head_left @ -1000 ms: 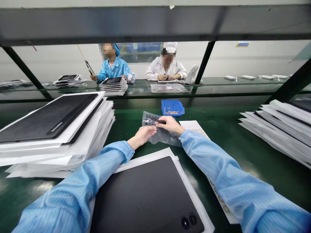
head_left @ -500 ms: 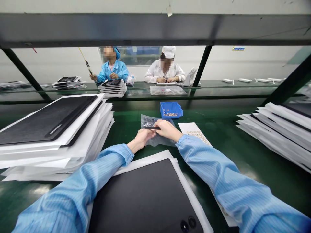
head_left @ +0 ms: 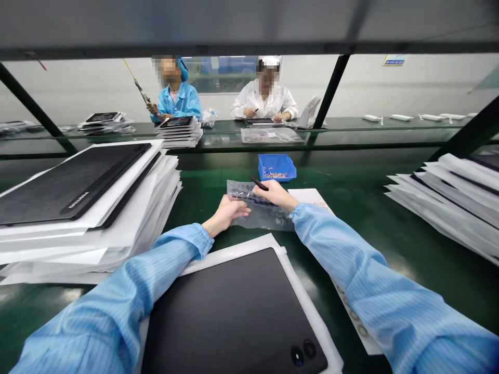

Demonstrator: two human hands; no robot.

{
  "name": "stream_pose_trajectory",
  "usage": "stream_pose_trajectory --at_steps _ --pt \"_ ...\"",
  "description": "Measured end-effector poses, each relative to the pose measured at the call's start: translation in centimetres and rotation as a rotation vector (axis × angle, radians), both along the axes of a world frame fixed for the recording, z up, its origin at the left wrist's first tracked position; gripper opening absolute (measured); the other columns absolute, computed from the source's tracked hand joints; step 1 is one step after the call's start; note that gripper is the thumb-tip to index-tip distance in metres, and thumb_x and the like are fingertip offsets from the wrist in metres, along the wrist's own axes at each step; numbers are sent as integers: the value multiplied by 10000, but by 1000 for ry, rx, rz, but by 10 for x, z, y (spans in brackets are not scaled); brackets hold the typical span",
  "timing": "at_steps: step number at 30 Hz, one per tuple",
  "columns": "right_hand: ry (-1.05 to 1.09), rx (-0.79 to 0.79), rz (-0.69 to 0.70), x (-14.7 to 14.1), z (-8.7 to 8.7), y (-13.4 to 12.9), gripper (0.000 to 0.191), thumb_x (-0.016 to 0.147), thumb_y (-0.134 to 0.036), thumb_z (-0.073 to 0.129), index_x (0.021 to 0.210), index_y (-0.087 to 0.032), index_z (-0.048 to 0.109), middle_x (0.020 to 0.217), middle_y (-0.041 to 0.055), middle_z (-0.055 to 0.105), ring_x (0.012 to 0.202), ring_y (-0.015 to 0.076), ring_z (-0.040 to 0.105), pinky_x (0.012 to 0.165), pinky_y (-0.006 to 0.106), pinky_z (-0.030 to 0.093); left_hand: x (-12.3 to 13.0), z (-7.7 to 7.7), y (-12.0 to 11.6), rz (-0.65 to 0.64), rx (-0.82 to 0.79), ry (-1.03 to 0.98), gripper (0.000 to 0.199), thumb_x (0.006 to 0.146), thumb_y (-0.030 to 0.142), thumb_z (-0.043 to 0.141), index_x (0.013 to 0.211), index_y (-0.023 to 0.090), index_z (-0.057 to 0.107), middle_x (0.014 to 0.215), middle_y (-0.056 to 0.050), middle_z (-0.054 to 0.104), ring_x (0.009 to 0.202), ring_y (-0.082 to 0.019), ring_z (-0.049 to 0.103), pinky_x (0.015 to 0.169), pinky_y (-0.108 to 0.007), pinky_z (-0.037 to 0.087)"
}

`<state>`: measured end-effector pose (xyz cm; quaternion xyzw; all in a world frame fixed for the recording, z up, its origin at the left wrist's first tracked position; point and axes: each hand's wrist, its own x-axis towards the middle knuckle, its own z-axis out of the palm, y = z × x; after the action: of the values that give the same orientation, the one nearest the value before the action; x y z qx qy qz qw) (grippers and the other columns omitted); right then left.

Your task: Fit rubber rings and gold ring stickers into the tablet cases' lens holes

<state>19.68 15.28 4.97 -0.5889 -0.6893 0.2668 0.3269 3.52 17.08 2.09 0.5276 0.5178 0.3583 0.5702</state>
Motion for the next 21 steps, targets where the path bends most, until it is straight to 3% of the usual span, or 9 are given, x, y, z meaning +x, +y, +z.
stream_pose_trajectory --at_steps 4,8,10,13,17,21 --pt "71 -78 19 -7 17 -8 209 783 -237 507 589 -161 491 467 -65 401 423 68 344 455 214 267 -12 13 5 88 178 208 357 888 228 621 1219 159 507 1199 -89 531 1013 -229 573 844 -419 519" --pt "67 -171 22 -11 37 -25 225 750 -174 564 533 -149 512 424 -61 409 406 60 347 436 208 247 -17 22 6 141 395 395 553 713 95 730 1189 164 457 1232 -95 432 1199 -313 418 1003 -514 372" --pt "56 -232 25 -11 45 -43 244 736 -158 593 508 -146 510 406 -61 411 399 55 351 429 206 241 -16 25 4 116 469 457 589 649 59 738 1143 169 437 1170 -88 417 1207 -329 392 1022 -523 330" --pt "73 -331 34 -9 48 -86 192 748 -173 598 563 -137 561 399 -63 431 391 59 375 433 203 262 -12 31 -4 28 560 516 499 674 67 682 1097 153 433 1122 -94 407 1183 -330 389 1012 -510 325" --pt "144 -342 -10 -8 35 -163 191 788 -284 567 650 -155 598 406 -54 481 389 81 435 448 212 305 -12 37 -39 -278 669 492 184 773 127 573 952 145 532 1019 -53 502 1066 -244 472 991 -400 363" --pt "142 -373 -155 -21 11 -233 244 795 -356 540 621 -185 549 421 -52 461 387 92 431 414 215 292 -30 48 -98 -806 825 358 68 777 221 566 791 182 620 878 -13 608 917 -196 549 882 -316 445"
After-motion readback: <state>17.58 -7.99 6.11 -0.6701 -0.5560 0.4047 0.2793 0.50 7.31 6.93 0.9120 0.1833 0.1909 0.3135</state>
